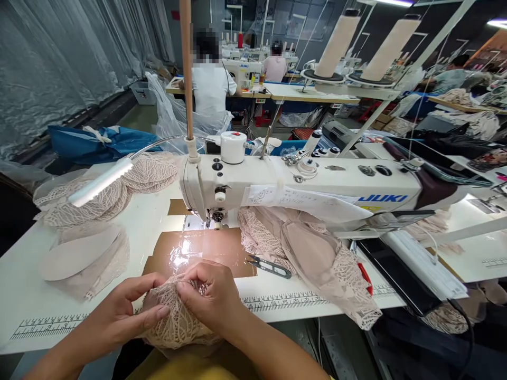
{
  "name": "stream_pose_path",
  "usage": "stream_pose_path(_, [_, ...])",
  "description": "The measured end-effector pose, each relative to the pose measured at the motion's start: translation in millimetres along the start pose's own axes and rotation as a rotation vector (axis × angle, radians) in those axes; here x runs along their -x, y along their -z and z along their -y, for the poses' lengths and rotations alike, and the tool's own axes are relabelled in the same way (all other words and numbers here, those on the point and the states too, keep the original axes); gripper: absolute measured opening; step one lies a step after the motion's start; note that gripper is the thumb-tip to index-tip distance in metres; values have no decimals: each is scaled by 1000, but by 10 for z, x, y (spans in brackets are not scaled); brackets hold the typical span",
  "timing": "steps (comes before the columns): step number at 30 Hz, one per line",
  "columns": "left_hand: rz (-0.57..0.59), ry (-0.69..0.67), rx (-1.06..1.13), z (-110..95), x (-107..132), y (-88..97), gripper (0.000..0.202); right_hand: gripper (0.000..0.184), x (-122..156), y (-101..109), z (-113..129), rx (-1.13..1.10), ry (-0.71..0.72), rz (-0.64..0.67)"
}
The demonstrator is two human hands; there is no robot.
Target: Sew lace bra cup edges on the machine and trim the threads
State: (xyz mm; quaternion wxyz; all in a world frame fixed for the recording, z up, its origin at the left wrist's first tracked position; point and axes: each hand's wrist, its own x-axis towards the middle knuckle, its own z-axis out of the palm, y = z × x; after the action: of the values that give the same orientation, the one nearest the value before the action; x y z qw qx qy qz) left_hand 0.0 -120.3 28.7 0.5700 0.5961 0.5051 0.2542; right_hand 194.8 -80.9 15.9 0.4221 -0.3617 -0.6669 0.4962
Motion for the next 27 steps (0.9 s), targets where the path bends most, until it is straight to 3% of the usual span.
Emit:
stream_pose_path(6, [21,11,101,-168,-120,33,21,14,-2,-23,-24,68,5,-18])
stream_pose_path(10, [36,31,141,-124,-206,26,26,16,-18,-17,-25,68,9,-31])
stream_pose_path(13, [44,15,130,-81,-242,23,28,12,-42,13,-25,47,-77,-37])
stream_pose_path(15, [42,-8,98,-77,-255,25,28,3,-61,47,-34,-1,-171,-15])
stream_pose_path(17, [45,-20,72,-84,-266,33,29,11,-80,84,-48,-67,-233,46])
stream_pose_path(24, [127,-49,150,-41,-309,94,27,7,-99,158,-34,-173,-235,139])
stream_pose_path(27, [78,-80,233,15,-335,28,28,10,-108,155,-26,-235,-263,157])
